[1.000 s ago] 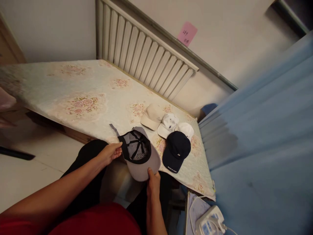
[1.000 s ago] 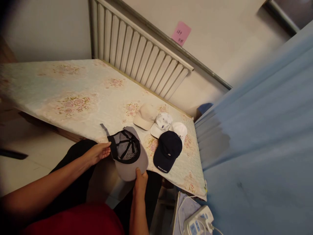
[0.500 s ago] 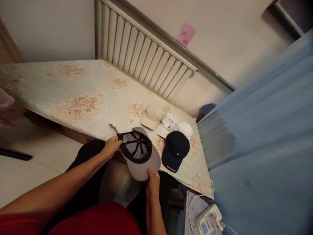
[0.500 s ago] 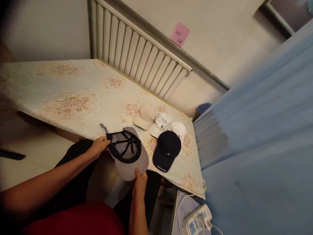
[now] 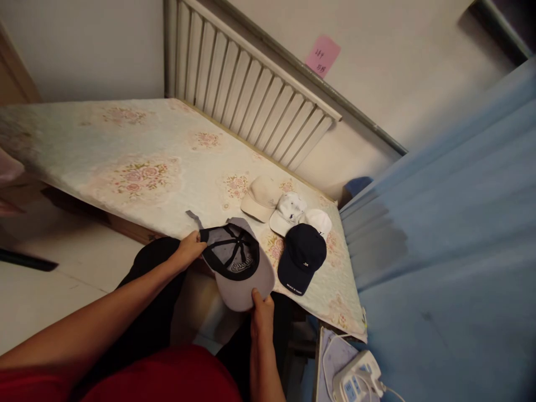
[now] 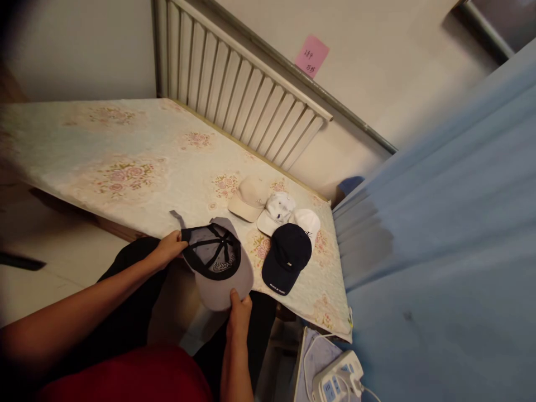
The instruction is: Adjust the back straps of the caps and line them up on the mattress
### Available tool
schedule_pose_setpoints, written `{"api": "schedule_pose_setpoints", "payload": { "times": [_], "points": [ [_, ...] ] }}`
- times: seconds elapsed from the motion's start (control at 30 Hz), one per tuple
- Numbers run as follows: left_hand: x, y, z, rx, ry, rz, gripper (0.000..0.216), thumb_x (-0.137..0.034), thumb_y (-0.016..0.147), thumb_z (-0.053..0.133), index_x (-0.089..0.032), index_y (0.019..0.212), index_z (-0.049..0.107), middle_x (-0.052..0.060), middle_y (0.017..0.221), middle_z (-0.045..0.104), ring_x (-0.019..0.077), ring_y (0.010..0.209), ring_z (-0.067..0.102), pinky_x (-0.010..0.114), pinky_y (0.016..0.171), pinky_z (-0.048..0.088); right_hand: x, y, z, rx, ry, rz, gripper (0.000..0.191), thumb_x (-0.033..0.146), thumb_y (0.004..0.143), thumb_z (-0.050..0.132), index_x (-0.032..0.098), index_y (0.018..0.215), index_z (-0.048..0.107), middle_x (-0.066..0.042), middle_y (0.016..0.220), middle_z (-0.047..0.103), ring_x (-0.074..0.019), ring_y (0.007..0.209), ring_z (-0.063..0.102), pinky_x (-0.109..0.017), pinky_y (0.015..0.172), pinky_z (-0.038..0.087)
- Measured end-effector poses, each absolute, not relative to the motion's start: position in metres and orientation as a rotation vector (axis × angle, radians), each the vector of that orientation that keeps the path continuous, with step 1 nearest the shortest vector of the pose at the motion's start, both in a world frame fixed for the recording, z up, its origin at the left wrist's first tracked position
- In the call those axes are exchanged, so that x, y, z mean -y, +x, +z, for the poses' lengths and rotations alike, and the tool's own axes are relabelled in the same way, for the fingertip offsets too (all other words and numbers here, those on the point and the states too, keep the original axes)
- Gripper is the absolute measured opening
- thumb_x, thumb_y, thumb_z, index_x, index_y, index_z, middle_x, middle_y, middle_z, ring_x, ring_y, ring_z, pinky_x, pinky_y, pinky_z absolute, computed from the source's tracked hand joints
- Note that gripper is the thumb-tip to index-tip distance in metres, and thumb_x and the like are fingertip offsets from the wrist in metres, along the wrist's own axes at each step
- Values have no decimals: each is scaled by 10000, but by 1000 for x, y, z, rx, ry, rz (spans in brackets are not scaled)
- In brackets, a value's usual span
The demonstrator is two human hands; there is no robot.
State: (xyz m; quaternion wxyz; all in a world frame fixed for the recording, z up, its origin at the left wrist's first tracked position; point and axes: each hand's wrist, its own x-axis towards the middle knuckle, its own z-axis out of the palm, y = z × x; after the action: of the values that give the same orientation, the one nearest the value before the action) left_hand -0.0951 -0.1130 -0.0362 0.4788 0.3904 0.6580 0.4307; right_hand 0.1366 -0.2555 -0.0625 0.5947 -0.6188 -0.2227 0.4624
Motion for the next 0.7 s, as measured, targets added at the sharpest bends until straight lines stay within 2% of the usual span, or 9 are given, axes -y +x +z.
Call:
{"api": "schedule_pose_setpoints", "payload": {
  "times": [0.1, 0.23, 0.53, 0.7],
  "points": [
    [114, -97, -38, -1552, 931, 1074, 200, -166, 548, 680, -206, 644, 509, -42, 499, 500, 169, 533, 552, 233, 450, 391, 255, 140, -65, 551, -1441, 1052, 388, 389, 649, 750, 109, 916, 726, -68, 782, 764, -229, 725, 701, -358, 729, 566],
    [115, -97, -42, -1471, 917, 1087, 200, -182, 565, 707, -189, 709, 567, -23, 566, 567, 178, 570, 589, 237, 467, 431, 253, 147, -68, 515, -1419, 1094, 463, 385, 656, 750, 95, 1016, 713, -94, 892, 773, -236, 801, 712, -376, 800, 563],
    [114, -94, -44, -1370, 887, 1093, 285, -238, 568, 743, -174, 815, 619, 2, 641, 629, 167, 576, 601, 238, 488, 450, 246, 153, -62, 584, -1538, 1032, 487, 406, 676, 730, 82, 1039, 723, -117, 938, 772, -266, 881, 714, -357, 780, 562],
    [114, -90, -39, -1357, 898, 1109, 307, -231, 571, 684, -169, 867, 628, 8, 645, 640, 175, 544, 586, 254, 477, 433, 235, 155, -46, 632, -1504, 1034, 558, 372, 678, 722, 93, 1160, 688, -116, 1021, 762, -274, 972, 699, -360, 837, 552]
  ]
}}
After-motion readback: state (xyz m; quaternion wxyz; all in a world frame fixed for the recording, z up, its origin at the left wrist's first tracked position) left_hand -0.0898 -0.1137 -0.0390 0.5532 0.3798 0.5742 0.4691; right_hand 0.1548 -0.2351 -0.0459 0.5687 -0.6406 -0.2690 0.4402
